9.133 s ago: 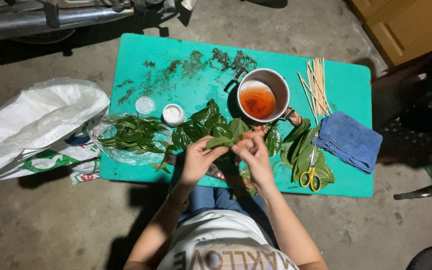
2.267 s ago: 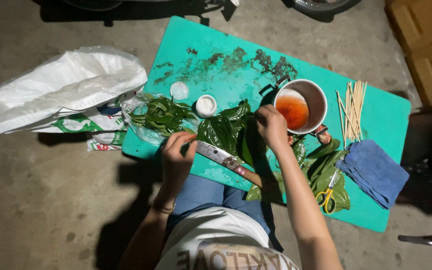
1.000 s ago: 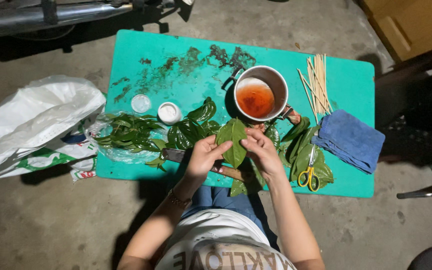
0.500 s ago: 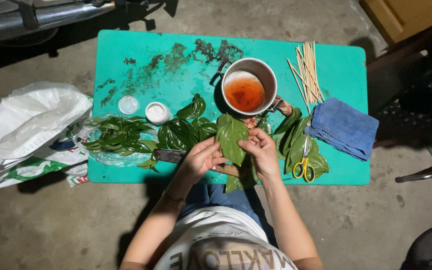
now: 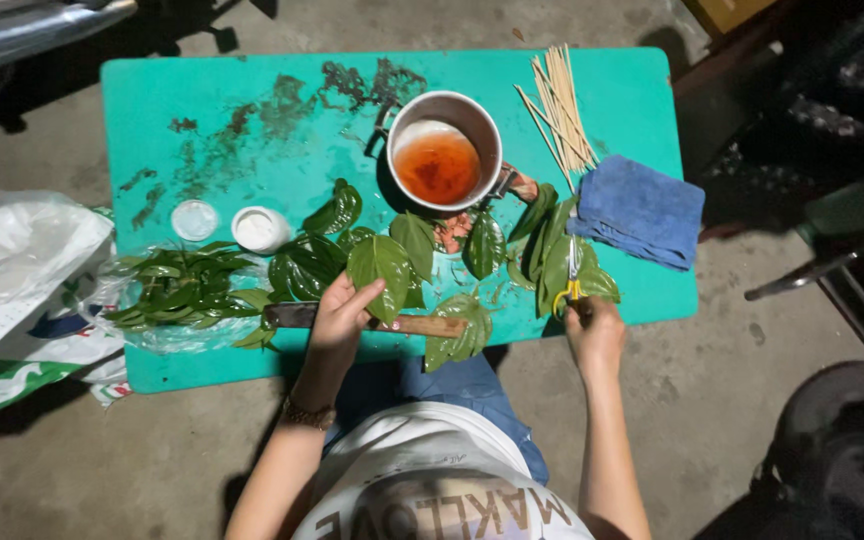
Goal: The person sits on the floor and repeatedly folds large green leaves into cone shapes, secures them with wooden skewers, and places the finished bundles into a plastic bag. The person uses scissors and a knife to trim the leaves during the process.
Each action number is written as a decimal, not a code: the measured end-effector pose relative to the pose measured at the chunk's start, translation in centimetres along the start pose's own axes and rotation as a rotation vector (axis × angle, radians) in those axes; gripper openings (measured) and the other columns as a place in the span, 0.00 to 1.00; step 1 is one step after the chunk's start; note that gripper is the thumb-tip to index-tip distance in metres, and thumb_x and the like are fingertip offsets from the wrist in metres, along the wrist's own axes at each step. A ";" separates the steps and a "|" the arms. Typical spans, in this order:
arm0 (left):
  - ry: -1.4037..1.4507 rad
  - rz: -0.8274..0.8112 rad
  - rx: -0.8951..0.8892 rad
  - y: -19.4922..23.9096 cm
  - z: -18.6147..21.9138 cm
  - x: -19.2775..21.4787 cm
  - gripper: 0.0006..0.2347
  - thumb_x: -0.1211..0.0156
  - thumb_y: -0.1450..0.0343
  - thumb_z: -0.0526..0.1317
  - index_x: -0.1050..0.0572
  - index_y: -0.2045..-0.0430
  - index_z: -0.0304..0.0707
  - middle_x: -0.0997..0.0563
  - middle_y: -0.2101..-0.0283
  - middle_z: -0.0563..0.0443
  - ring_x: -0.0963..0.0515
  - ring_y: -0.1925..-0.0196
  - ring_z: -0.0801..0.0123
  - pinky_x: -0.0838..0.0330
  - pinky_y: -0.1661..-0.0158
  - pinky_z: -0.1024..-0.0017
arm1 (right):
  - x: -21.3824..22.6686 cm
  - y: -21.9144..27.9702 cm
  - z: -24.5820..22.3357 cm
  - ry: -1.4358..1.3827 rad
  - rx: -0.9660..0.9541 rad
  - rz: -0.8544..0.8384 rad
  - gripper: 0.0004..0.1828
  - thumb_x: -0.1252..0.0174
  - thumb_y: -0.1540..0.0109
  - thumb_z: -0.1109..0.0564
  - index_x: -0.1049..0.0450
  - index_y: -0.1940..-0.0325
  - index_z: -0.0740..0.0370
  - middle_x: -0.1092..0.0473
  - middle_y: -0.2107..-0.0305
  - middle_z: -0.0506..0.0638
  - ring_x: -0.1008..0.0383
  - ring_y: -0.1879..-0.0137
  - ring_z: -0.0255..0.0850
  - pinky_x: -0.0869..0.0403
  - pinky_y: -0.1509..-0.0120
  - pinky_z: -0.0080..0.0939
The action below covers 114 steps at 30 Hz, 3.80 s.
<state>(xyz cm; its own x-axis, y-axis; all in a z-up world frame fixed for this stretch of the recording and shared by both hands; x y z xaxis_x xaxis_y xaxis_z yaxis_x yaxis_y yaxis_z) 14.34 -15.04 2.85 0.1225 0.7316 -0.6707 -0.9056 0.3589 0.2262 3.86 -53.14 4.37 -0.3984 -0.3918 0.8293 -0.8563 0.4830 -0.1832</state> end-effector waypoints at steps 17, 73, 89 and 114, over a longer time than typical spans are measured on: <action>0.079 0.173 -0.131 5.8 5.3 4.8 0.16 0.49 0.25 0.33 0.31 0.41 0.28 0.21 0.46 0.45 0.23 0.45 0.67 0.31 0.44 0.69 | -6.4 0.9 1.3 -0.992 -0.303 -0.306 0.11 0.40 0.35 0.59 0.22 0.50 0.65 0.25 0.65 0.44 0.29 0.62 0.28 0.32 0.59 0.28; -0.078 0.293 -0.255 7.9 8.7 8.5 0.15 0.46 0.27 0.30 0.26 0.46 0.31 0.17 0.51 0.47 0.18 0.50 0.70 0.25 0.48 0.72 | -3.2 5.7 -36.0 -0.399 0.849 -0.340 0.12 0.28 0.46 0.55 0.19 0.63 0.64 0.23 0.71 0.54 0.22 0.66 0.46 0.26 0.60 0.41; -0.064 0.243 -0.258 6.6 8.2 8.2 0.15 0.46 0.26 0.29 0.27 0.44 0.31 0.18 0.50 0.46 0.19 0.49 0.69 0.27 0.48 0.71 | -10.0 3.3 -26.3 -0.732 0.299 -0.733 0.12 0.31 0.43 0.63 0.19 0.57 0.70 0.25 0.72 0.45 0.30 0.66 0.28 0.32 0.61 0.28; -0.303 -0.014 0.158 3.1 -0.9 -2.9 0.19 0.43 0.29 0.35 0.29 0.42 0.35 0.17 0.48 0.49 0.20 0.50 0.74 0.29 0.52 0.74 | -1.4 1.8 3.3 -0.106 -0.133 0.017 0.13 0.28 0.42 0.55 0.19 0.63 0.69 0.25 0.70 0.58 0.22 0.68 0.44 0.25 0.61 0.44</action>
<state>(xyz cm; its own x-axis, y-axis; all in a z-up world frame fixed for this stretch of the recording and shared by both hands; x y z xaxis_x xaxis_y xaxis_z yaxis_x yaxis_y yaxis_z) 10.82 -16.58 4.90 0.2713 0.8562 -0.4396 -0.8316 0.4385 0.3409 1.75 -54.30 1.12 -0.4508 -0.4594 0.7653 -0.8010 0.5866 -0.1197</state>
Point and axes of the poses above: each hand's wrist, its own y-axis away from the middle knuckle, its own x-axis out of the back of the hand, z = x × y, the point moved 10 cm from there along -y, towards the middle knuckle
